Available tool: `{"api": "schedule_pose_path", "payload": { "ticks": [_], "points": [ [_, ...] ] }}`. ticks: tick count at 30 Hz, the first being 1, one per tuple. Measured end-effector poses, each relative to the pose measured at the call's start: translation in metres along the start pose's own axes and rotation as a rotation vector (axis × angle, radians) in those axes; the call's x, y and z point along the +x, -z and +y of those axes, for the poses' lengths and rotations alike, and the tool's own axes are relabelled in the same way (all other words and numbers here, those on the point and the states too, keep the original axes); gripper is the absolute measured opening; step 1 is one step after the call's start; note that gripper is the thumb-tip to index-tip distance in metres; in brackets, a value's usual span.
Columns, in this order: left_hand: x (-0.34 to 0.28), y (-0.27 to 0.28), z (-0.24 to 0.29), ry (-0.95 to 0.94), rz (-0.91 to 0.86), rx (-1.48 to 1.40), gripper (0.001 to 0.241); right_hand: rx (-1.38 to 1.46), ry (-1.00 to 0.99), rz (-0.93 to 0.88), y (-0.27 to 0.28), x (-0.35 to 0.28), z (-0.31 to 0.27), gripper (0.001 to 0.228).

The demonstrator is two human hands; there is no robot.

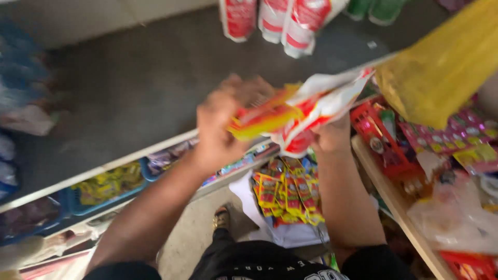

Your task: Removing grocery items from a shelf into a bin and then wiping down the shelf with a cloth.

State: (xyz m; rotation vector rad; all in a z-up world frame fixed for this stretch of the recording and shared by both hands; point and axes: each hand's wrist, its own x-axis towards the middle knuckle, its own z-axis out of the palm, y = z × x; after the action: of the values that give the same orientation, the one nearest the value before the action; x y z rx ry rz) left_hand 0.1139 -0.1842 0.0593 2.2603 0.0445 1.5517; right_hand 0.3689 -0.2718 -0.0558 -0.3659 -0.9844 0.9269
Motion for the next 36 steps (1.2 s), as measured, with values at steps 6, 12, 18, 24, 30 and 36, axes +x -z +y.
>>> {"api": "schedule_pose_path", "payload": {
  "ticks": [6, 12, 18, 24, 30, 36],
  "points": [
    [-0.07, -0.118, 0.02, 0.493, -0.108, -0.424, 0.028, -0.162, -0.134, 0.258, 0.055, -0.122, -0.043, 0.068],
    [-0.242, -0.269, -0.026, 1.135, -0.036, -0.736, 0.029, -0.084, -0.53, 0.753, 0.155, -0.276, -0.011, 0.041],
    [-0.351, -0.33, 0.001, 1.961, 0.058, -0.922, 0.034, -0.187, -0.892, 1.068, 0.202, -0.398, 0.026, 0.033],
    [-0.413, -0.365, 0.001, 2.029, -0.132, -0.663, 0.033, -0.226, -1.011, 1.112, 0.221, -0.443, 0.04, 0.033],
    [-0.394, -0.393, -0.025, 1.917, -0.166, -0.612, 0.042, -0.195, -0.906, 1.178, 0.259, -0.425, 0.051, 0.035],
    [-0.404, -0.398, -0.047, 1.843, -0.47, -0.23, 0.075, -0.457, -1.05, 0.927, 0.286, -0.409, 0.084, 0.056]
  ]
}}
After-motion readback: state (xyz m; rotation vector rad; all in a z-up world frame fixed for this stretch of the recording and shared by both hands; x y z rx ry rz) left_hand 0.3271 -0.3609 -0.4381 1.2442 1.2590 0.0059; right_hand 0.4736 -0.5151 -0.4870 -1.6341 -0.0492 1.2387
